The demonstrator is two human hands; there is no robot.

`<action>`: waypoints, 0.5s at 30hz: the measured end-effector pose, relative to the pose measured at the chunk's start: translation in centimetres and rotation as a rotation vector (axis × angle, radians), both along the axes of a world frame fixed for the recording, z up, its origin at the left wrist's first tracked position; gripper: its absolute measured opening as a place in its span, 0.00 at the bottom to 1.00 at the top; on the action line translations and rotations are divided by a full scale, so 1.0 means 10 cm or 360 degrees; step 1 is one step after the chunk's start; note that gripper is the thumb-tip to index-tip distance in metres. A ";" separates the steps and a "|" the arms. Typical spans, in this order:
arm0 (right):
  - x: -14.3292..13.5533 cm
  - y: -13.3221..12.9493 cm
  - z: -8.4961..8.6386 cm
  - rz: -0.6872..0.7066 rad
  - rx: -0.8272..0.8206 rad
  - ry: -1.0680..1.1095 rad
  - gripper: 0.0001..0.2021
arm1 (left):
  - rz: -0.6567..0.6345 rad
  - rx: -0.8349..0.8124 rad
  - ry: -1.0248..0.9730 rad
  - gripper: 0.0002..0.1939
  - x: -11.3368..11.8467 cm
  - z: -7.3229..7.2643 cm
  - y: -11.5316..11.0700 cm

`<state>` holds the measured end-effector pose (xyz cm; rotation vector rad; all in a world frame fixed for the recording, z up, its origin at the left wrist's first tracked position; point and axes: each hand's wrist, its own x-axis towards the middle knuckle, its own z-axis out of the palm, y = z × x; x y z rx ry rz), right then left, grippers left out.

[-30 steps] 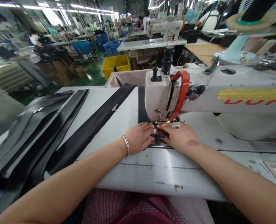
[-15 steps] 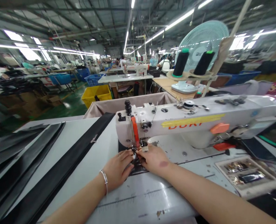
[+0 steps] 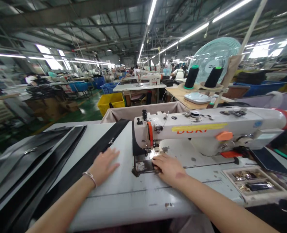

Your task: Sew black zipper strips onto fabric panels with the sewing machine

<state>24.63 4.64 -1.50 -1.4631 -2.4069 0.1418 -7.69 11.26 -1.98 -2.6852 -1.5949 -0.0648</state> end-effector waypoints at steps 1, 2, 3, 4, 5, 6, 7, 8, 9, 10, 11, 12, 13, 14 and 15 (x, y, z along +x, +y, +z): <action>-0.04 -0.12 -0.02 0.0027 0.0001 0.0041 0.14 | 0.0264 0.0092 0.0046 0.28 -0.15 0.02 -0.07; -0.12 -0.24 -0.05 0.0068 0.0006 0.0100 0.14 | 0.0454 0.0163 0.0081 0.29 -0.24 0.04 -0.16; -0.23 -0.36 -0.09 0.0127 0.0010 0.0176 0.15 | 0.0539 0.0193 0.0101 0.30 -0.28 0.06 -0.25; -0.38 -0.48 -0.12 0.0209 0.0008 0.0256 0.16 | 0.0519 0.0184 0.0104 0.29 -0.26 0.08 -0.34; -0.54 -0.58 -0.15 0.0310 0.0004 0.0327 0.17 | 0.0427 0.0153 0.0096 0.27 -0.19 0.10 -0.41; -0.72 -0.68 -0.17 0.0406 0.0000 0.0377 0.19 | 0.0310 0.0118 0.0079 0.24 -0.08 0.11 -0.46; -0.88 -0.77 -0.19 0.0490 -0.0003 0.0388 0.20 | 0.0185 0.0089 0.0056 0.22 0.03 0.12 -0.49; -1.01 -0.83 -0.20 0.0539 -0.0002 0.0350 0.22 | 0.0086 0.0081 0.0033 0.20 0.14 0.13 -0.51; -1.10 -0.88 -0.20 0.0544 0.0010 0.0261 0.23 | 0.0013 0.0085 0.0015 0.20 0.23 0.14 -0.53; -1.13 -0.90 -0.20 0.0507 0.0029 0.0144 0.22 | -0.0028 0.0100 0.0003 0.22 0.30 0.14 -0.55; -1.09 -0.91 -0.18 0.0438 0.0046 0.0021 0.21 | -0.0042 0.0118 -0.0003 0.24 0.35 0.15 -0.59; -1.00 -0.89 -0.15 0.0346 0.0059 -0.0094 0.19 | -0.0044 0.0130 -0.0005 0.26 0.37 0.16 -0.64; -0.85 -0.85 -0.12 0.0239 0.0069 -0.0189 0.16 | -0.0051 0.0126 -0.0006 0.26 0.38 0.17 -0.71; -0.68 -0.79 -0.09 0.0131 0.0074 -0.0227 0.15 | -0.0074 0.0106 -0.0006 0.26 0.38 0.19 -0.80; -0.48 -0.72 -0.06 0.0014 0.0080 -0.0254 0.14 | -0.0115 0.0072 -0.0006 0.25 0.37 0.21 -0.88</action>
